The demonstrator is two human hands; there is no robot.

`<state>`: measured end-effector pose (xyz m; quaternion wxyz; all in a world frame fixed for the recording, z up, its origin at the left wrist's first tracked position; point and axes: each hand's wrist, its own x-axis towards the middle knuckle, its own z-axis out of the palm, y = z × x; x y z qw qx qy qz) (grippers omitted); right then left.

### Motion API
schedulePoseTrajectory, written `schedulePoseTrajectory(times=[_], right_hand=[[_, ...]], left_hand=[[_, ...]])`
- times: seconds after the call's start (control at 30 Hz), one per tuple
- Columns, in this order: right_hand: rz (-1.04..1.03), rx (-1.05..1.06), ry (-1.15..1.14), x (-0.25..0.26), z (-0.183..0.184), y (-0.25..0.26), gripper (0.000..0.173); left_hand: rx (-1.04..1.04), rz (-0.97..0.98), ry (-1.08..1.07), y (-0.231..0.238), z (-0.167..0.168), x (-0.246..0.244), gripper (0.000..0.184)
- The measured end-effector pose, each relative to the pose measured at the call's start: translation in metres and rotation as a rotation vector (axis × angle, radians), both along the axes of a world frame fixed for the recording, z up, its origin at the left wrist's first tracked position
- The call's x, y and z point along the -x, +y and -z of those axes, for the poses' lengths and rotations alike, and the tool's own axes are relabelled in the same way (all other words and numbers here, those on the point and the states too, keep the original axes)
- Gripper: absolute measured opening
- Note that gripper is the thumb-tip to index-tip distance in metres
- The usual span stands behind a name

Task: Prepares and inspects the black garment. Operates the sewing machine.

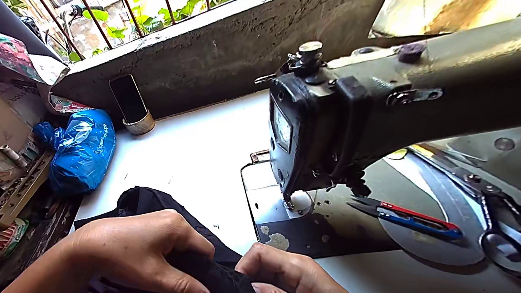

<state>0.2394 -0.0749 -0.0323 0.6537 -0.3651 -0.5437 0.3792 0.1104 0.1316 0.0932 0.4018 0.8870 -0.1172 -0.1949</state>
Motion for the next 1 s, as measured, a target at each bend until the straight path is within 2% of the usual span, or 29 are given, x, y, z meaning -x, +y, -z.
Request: schedulePoseTrajectory(times=[0.1, 0.17, 0.33, 0.43, 0.6, 0.8, 0.87, 0.93, 1.0], right_hand=[[0.022, -0.011, 0.011, 0.003, 0.0, 0.003, 0.013], [0.029, 0.019, 0.028, 0.005, 0.003, 0.004, 0.013], [-0.001, 0.132, 0.051, 0.015, 0.015, 0.002, 0.014], [-0.045, 0.149, 0.087, 0.021, 0.027, 0.003, 0.013], [-0.053, 0.171, 0.119, 0.022, 0.038, 0.003, 0.012], [-0.083, 0.2, 0.119, 0.022, 0.034, 0.0, 0.014], [-0.125, 0.196, 0.101, 0.019, 0.031, -0.001, 0.011], [-0.16, 0.203, 0.096, 0.017, 0.029, -0.004, 0.008], [-0.177, 0.214, 0.14, 0.015, 0.032, -0.006, 0.006]], left_hand=[[-0.031, 0.02, 0.008, 0.002, -0.009, -0.006, 0.025], [0.026, 0.01, 0.075, 0.008, -0.003, -0.009, 0.024], [0.367, -0.005, 0.233, 0.029, 0.061, 0.0, 0.024], [0.583, 0.001, 0.248, 0.034, 0.101, 0.01, 0.029], [0.757, -0.073, 0.29, 0.027, 0.119, 0.018, 0.019], [0.748, -0.048, 0.348, 0.028, 0.105, 0.012, 0.023], [0.69, -0.036, 0.371, 0.029, 0.096, 0.007, 0.017], [0.577, -0.051, 0.349, 0.027, 0.086, 0.003, 0.008], [0.347, -0.123, 0.232, 0.021, 0.07, 0.005, 0.014]])
